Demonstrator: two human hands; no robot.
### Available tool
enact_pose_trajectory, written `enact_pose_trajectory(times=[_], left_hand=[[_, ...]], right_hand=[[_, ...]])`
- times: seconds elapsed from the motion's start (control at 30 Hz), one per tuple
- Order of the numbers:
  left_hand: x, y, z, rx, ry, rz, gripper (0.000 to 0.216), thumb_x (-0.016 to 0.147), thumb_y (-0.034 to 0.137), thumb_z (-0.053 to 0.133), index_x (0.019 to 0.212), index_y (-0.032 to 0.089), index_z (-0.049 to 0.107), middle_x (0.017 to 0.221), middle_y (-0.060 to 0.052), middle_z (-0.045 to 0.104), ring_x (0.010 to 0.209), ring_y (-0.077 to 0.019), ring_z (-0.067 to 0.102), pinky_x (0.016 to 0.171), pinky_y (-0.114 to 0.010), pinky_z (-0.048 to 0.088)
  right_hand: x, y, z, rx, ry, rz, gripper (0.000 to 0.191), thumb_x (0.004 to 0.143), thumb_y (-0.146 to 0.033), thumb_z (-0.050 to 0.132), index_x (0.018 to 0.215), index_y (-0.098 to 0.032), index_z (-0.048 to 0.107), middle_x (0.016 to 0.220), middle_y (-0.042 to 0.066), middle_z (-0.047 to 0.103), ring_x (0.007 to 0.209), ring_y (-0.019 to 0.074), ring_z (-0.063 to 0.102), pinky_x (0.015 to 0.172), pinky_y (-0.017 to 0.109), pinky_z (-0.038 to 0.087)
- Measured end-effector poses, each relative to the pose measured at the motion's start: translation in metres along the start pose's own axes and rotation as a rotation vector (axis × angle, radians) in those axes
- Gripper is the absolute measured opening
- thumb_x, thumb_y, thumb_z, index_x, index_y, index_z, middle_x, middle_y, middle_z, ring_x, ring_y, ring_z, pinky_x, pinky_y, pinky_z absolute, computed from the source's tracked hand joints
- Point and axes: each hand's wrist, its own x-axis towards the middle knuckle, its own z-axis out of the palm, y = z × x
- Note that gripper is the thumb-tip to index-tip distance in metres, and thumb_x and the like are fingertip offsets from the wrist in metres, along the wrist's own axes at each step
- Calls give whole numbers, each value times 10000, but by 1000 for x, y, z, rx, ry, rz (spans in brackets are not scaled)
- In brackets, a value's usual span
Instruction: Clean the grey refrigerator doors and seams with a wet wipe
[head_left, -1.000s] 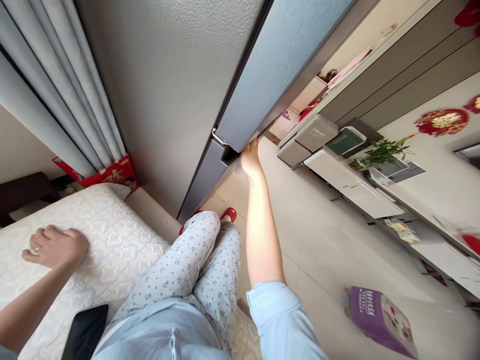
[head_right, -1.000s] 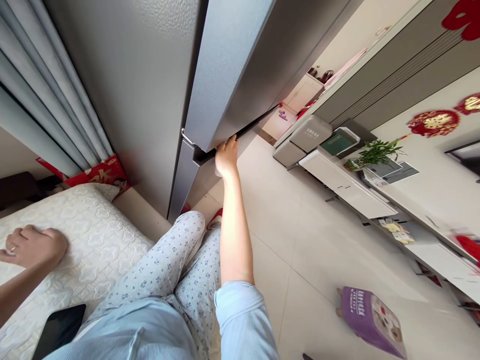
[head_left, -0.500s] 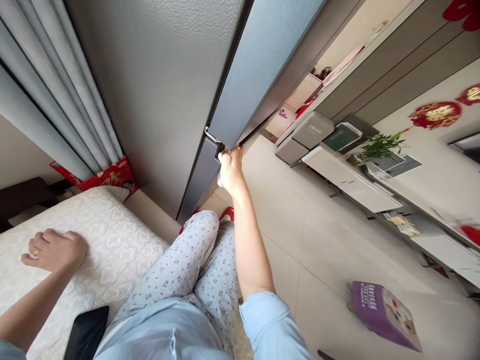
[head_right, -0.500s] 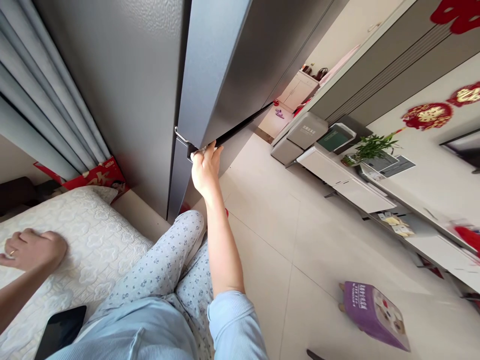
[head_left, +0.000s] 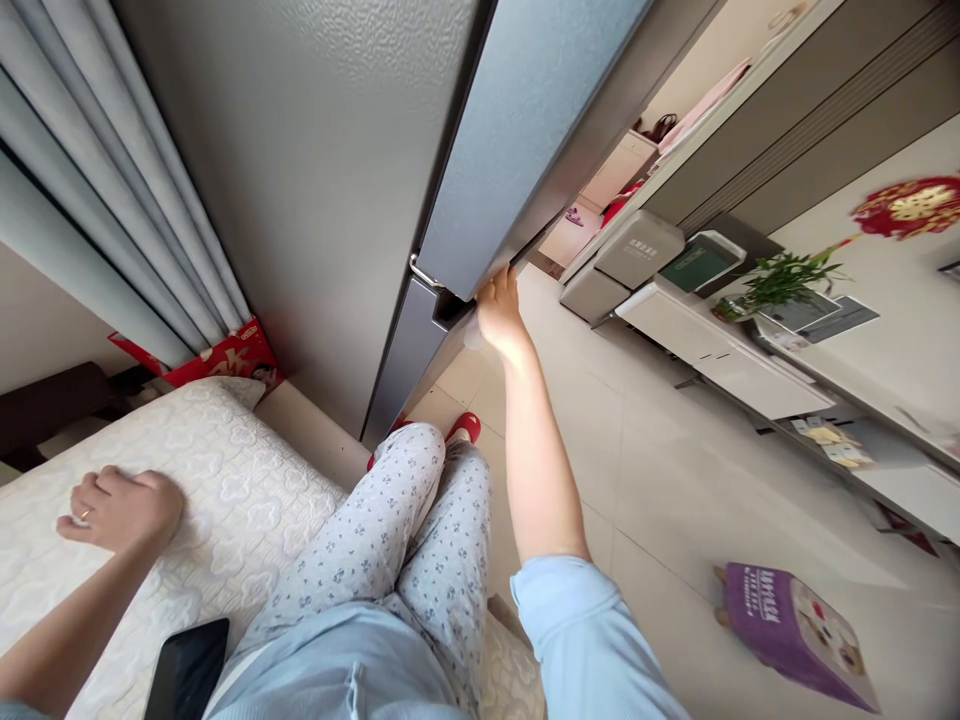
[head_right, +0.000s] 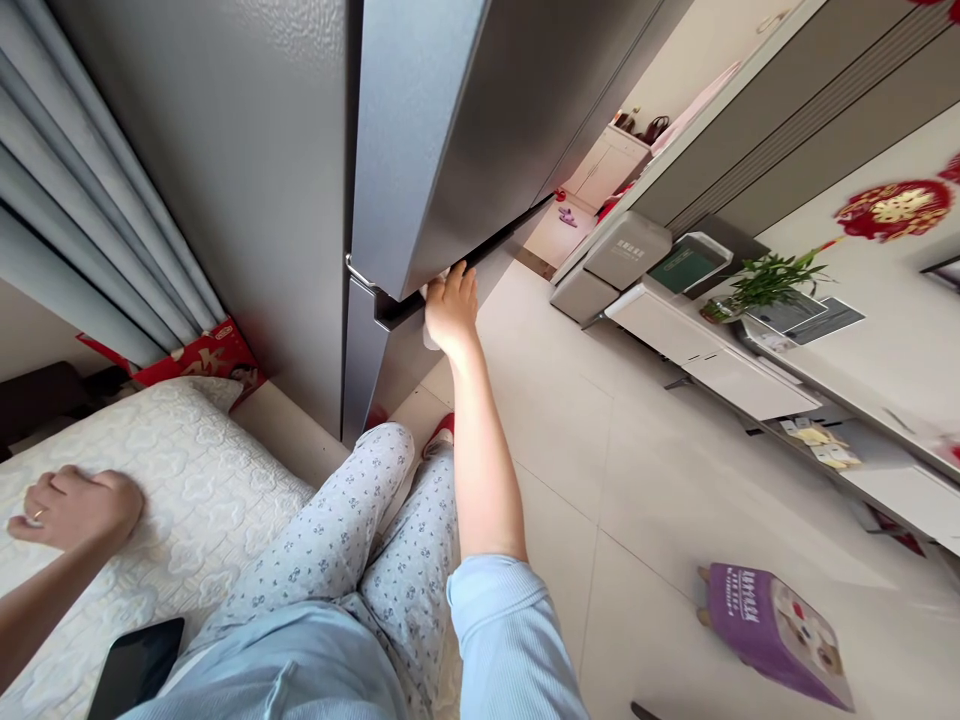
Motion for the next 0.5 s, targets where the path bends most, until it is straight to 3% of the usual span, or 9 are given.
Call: enact_pose_trajectory(times=[0.23, 0.5], left_hand=[[0, -2, 3, 1, 12, 7, 664, 988, 411, 243, 1444, 2, 499, 1521, -285, 437, 1489, -369, 339, 1238, -651, 194], [1, 1, 3, 23, 5, -14, 690, 982, 433, 209, 1432, 5, 508, 1527, -277, 438, 1491, -347, 339, 1246, -624, 193]], right_hand=[[39, 16, -13, -94, -23, 54, 703, 975, -425, 303, 1615, -138, 261, 1728, 133, 171, 1659, 311, -6, 1340, 677, 40], [76, 41, -23, -144, -44, 64, 678, 988, -479, 316, 1602, -190, 314, 1728, 120, 181, 1654, 342, 35, 1310, 726, 63]])
